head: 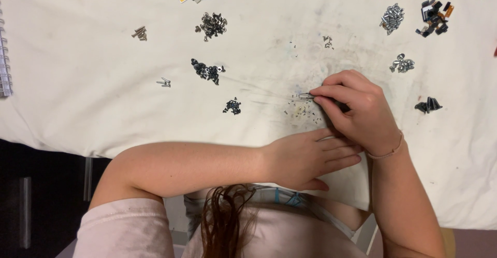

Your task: Using tweezers to precisely pick up and arrange tiny electronic components on a white workspace.

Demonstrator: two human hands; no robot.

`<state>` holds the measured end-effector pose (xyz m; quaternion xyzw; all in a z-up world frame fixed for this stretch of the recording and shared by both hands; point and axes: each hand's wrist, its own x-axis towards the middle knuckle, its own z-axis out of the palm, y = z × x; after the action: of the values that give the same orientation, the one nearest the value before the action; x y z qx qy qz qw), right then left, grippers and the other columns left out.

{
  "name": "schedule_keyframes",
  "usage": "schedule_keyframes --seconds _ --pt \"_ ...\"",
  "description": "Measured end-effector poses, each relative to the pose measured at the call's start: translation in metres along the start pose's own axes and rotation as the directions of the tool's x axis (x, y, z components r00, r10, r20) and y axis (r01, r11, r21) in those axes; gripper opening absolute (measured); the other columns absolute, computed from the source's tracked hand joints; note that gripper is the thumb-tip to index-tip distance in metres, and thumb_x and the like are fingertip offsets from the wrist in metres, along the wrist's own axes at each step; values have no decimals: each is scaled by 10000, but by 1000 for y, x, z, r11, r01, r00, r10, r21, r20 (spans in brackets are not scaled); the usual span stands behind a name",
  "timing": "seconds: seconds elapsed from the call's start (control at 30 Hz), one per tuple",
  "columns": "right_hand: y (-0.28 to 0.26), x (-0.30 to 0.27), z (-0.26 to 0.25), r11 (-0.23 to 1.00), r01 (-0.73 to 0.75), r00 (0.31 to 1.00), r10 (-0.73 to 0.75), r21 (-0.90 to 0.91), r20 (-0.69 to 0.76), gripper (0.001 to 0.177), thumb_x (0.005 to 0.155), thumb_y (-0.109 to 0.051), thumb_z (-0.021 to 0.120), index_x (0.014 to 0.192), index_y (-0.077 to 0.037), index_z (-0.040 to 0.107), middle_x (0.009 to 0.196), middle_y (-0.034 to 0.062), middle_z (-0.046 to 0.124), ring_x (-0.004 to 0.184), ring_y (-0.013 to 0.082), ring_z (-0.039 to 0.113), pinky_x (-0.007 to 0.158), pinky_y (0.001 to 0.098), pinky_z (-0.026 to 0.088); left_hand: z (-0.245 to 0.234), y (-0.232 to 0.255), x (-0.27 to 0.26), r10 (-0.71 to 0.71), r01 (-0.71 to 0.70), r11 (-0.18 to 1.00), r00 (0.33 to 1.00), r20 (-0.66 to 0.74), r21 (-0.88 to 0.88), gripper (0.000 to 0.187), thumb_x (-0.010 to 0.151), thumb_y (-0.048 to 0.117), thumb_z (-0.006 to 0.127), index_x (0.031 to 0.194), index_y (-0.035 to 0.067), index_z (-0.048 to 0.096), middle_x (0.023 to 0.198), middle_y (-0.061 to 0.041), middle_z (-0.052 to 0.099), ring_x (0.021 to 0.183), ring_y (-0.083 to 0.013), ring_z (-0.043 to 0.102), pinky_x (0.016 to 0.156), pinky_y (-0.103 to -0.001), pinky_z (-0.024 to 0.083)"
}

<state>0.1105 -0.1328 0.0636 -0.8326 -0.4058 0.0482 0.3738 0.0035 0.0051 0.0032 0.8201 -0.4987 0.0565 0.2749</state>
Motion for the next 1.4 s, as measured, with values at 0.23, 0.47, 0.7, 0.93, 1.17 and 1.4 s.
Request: schedule_keyframes --seconds 0.23,0.47,0.7,0.93,1.17,1.4 --pt "0 0 0 1000 -3 1000 3 0 -1 48 949 28 756 958 -18 765 929 112 699 843 324 685 738 396 563 5 0 0 7 -7 1000 999 -38 5 813 963 581 497 1534 12 390 1476 -155 559 1432 -309 458 1253 -532 294" --pt "-3 -8 -1 998 -54 997 52 -25 -55 84 970 -36 753 1048 -50 780 974 91 700 889 301 696 768 388 577 8 3 -2 6 -8 999 997 -75 -31 794 955 573 496 1512 12 427 1464 -159 568 1419 -313 474 1236 -535 312" --pt "-27 -12 -6 969 -232 951 243 78 -190 195 970 -41 712 1160 -15 743 1037 131 699 967 307 721 859 396 597 -6 2 2 -15 16 1000 999 -31 0 787 961 598 375 1513 40 439 1476 -143 568 1455 -292 441 1292 -511 237" --pt "-21 -21 -5 954 -296 929 298 45 -220 165 973 -25 698 1132 3 730 1121 150 717 1040 233 693 936 319 575 -10 4 6 -38 23 997 978 203 74 838 981 642 380 1602 87 291 1656 -100 375 1565 -242 285 1325 -468 65" --pt "-12 -31 4 945 -320 913 290 -65 -288 154 955 -60 818 1106 -74 794 966 67 719 933 281 683 813 369 585 -1 4 3 -20 20 1000 999 -44 -6 763 978 597 352 1465 29 501 1418 -145 607 1420 -307 475 1302 -522 215" --pt "-11 -29 17 951 -299 925 268 -79 -269 124 940 -67 833 1056 -106 811 917 55 680 880 257 647 785 361 568 -6 3 4 -27 26 999 997 -66 -25 663 970 586 365 1259 58 644 1192 -98 673 1218 -281 563 1205 -502 317"
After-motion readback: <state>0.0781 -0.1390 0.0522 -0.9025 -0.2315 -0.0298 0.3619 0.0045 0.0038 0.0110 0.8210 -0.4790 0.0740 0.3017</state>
